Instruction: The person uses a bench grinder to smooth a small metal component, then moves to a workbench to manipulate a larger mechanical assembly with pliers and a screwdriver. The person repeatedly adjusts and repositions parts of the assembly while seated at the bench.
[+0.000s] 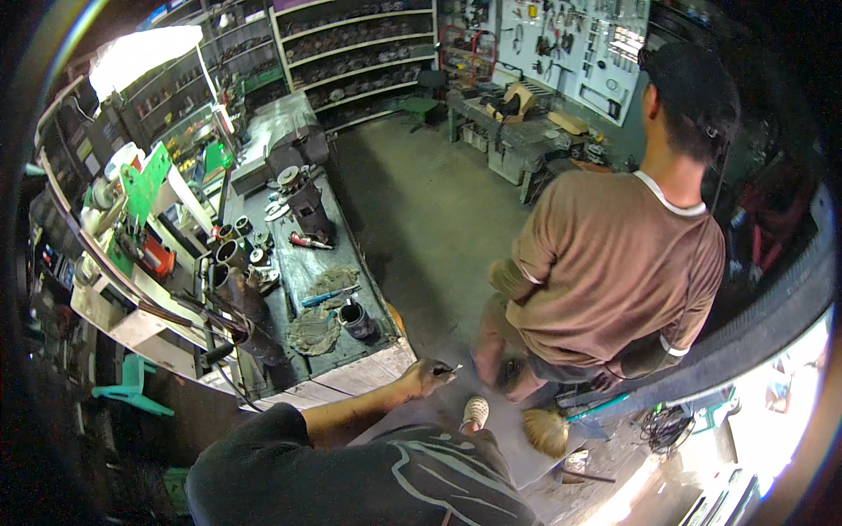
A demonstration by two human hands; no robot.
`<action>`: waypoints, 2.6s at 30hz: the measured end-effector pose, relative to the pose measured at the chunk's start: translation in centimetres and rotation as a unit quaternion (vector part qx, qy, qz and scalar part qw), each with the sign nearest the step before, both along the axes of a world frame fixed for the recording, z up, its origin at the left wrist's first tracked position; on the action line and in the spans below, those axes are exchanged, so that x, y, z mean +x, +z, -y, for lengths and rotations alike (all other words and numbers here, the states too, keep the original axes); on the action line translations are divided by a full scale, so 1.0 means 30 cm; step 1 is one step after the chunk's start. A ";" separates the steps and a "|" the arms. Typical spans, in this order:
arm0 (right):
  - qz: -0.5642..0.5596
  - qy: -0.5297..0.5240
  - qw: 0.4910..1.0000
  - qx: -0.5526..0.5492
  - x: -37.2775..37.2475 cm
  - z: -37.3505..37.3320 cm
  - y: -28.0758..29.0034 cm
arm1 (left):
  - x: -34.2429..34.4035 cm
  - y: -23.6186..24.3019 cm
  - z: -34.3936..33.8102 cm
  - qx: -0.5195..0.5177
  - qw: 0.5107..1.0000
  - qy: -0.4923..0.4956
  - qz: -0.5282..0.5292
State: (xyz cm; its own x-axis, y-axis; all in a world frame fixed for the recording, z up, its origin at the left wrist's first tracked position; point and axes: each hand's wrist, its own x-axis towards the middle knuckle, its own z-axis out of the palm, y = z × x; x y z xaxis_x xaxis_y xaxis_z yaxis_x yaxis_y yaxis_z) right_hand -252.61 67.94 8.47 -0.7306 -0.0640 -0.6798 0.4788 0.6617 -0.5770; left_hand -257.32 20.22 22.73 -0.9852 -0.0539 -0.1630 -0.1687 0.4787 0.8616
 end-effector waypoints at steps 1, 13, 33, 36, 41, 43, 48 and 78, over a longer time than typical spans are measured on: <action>-0.001 0.019 1.000 0.003 -0.092 0.003 -0.012 | -0.058 0.010 -0.015 0.030 0.999 0.012 0.022; -0.320 0.525 0.785 0.068 -1.257 0.006 -0.298 | -0.535 0.251 0.123 0.159 0.955 0.243 0.066; -0.088 0.432 0.808 -0.391 -2.150 2.102 0.912 | -1.333 0.458 0.855 0.025 0.945 0.323 -0.039; -0.075 0.518 0.766 -0.374 -2.254 2.303 0.910 | -1.386 0.454 0.944 0.033 0.911 0.410 -0.008; -0.073 0.645 0.660 -0.377 -2.367 2.648 0.938 | -1.444 0.490 1.030 0.025 0.830 0.556 0.003; -0.081 0.659 0.646 -0.377 -2.389 2.794 0.964 | -1.422 0.497 1.077 0.011 0.763 0.646 -0.031; -0.131 0.639 0.607 -0.454 -2.365 3.130 0.988 | -1.192 0.501 1.223 -0.097 0.538 0.826 -0.140; -0.042 0.798 -0.020 -0.601 -1.510 3.877 1.152 | -0.846 0.521 1.673 -0.073 0.461 0.872 -0.147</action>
State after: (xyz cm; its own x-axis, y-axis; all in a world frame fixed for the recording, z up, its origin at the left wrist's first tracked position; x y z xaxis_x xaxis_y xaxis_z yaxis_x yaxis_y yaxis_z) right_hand -297.92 -48.38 43.04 0.8571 0.0943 0.5064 0.4084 -0.7236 -0.5565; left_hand -282.70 -29.98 38.35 0.5992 -0.7950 0.0948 -0.2935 -0.1078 0.9499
